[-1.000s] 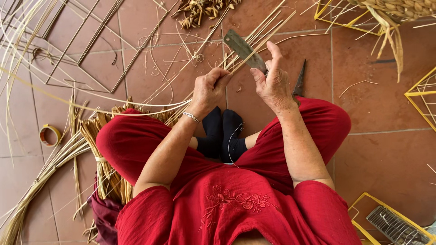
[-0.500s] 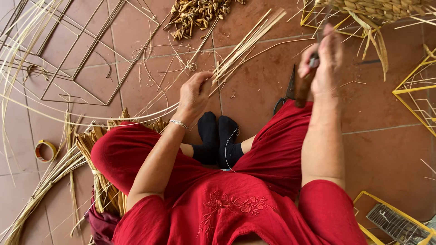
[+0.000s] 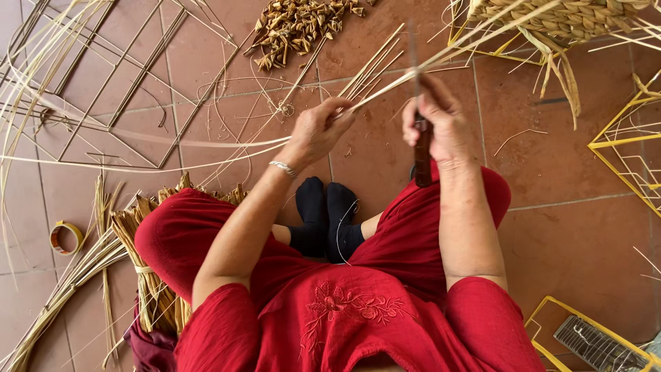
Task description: The person sits on the floor and uses a knife to split long dried plant fibers into thinner strands. They hold the fiber with one hand and draw the knife along its length to separate it, discarding the shavings onto the floor.
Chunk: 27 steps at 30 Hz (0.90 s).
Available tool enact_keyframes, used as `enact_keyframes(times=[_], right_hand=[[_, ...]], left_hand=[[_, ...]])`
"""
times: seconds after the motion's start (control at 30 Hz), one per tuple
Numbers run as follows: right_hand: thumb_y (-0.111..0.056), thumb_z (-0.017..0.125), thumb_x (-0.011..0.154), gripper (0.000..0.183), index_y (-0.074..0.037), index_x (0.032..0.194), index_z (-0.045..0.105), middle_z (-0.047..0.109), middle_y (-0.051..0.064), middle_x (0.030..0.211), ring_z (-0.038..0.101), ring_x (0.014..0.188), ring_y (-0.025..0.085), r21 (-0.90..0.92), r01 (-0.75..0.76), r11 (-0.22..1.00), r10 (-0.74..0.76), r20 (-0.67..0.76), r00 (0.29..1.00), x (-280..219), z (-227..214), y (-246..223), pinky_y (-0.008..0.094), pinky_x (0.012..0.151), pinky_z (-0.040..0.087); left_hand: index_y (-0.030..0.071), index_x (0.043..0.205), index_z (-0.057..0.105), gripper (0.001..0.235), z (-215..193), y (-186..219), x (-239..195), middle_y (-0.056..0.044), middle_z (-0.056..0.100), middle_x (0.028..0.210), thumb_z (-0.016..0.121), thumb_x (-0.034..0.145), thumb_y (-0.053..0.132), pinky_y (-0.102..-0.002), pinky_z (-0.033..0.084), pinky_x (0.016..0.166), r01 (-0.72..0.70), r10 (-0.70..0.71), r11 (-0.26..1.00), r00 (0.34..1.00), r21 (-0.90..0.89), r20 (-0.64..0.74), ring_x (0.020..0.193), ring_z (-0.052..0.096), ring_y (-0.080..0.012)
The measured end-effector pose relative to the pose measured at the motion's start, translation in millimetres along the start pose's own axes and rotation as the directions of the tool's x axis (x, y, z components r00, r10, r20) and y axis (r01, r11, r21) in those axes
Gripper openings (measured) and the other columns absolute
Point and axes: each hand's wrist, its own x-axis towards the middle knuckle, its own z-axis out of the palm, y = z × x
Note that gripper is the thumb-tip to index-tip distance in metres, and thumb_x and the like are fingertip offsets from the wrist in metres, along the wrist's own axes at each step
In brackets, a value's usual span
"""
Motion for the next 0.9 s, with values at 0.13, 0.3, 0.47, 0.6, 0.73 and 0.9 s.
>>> enact_keyframes(times=[0.13,0.3,0.47,0.6,0.73,0.9], right_hand=[[-0.032,0.066,0.11,0.044,-0.022,0.152,0.056,0.061,0.007,0.075,0.054,0.057,0.017,0.044,0.106,0.993,-0.1,-0.125,0.987,-2.0,-45.5,-17.3,0.033,0.058,0.046],[-0.037,0.06,0.12,0.033,-0.022,0.148,0.053,0.06,0.007,0.083,0.052,0.061,0.016,0.18,0.25,0.951,-0.218,-0.178,0.96,-0.1,-103.3,-32.9,0.032,0.055,0.043],[-0.039,0.057,0.121,0.037,-0.019,0.152,0.053,0.063,0.009,0.085,0.054,0.061,0.016,0.202,0.256,0.945,-0.217,-0.196,0.956,11.3,-109.2,-26.3,0.031,0.053,0.043],[-0.036,0.059,0.117,0.041,-0.01,0.149,0.059,0.072,0.015,0.095,0.057,0.059,0.016,0.058,0.153,0.987,-0.137,-0.22,0.966,14.0,-79.4,-18.2,0.032,0.051,0.044],[-0.027,0.064,0.113,0.036,-0.007,0.143,0.063,0.068,0.014,0.089,0.062,0.064,0.021,0.013,0.023,1.0,-0.021,-0.167,0.986,10.7,-48.9,-12.7,0.036,0.055,0.049],[-0.019,0.07,0.11,0.026,-0.001,0.128,0.065,0.07,0.015,0.09,0.071,0.073,0.027,-0.1,-0.012,0.995,-0.009,-0.207,0.978,14.4,-31.9,-9.5,0.039,0.059,0.058]], left_hand=[[0.007,0.119,0.069,0.033,-46.1,-20.1,-22.7,-0.009,0.069,0.074,0.072,0.097,0.031,-0.034,0.053,0.063,-0.045,0.033,0.988,0.996,0.145,0.084,0.064,0.065,-0.0177],[0.009,0.108,0.072,0.017,-89.4,-22.6,-45.5,-0.01,0.076,0.086,0.068,0.098,0.022,-0.04,0.056,0.066,-0.078,0.07,0.958,0.997,0.277,0.04,0.072,0.073,-0.0266],[0.009,0.103,0.072,0.013,-90.7,-17.2,-54.4,-0.015,0.072,0.077,0.068,0.1,0.021,-0.042,0.054,0.065,-0.068,0.104,0.949,0.989,0.308,-0.101,0.069,0.071,-0.0321],[0.01,0.107,0.074,0.014,-83.0,-42.2,-41.6,-0.017,0.071,0.077,0.067,0.103,0.022,-0.045,0.053,0.066,-0.04,0.112,0.935,0.976,0.353,-0.185,0.071,0.07,-0.0349],[0.014,0.104,0.075,0.015,-68.8,-89.2,-23.9,-0.013,0.074,0.077,0.064,0.099,0.022,-0.045,0.054,0.069,0.215,-0.14,0.944,0.948,0.25,-0.286,0.071,0.072,-0.0318],[0.013,0.099,0.077,0.015,-46.2,-135.9,-9.8,-0.012,0.075,0.082,0.063,0.096,0.017,-0.044,0.056,0.074,0.223,-0.126,0.95,0.915,0.219,-0.384,0.076,0.073,-0.0292]])
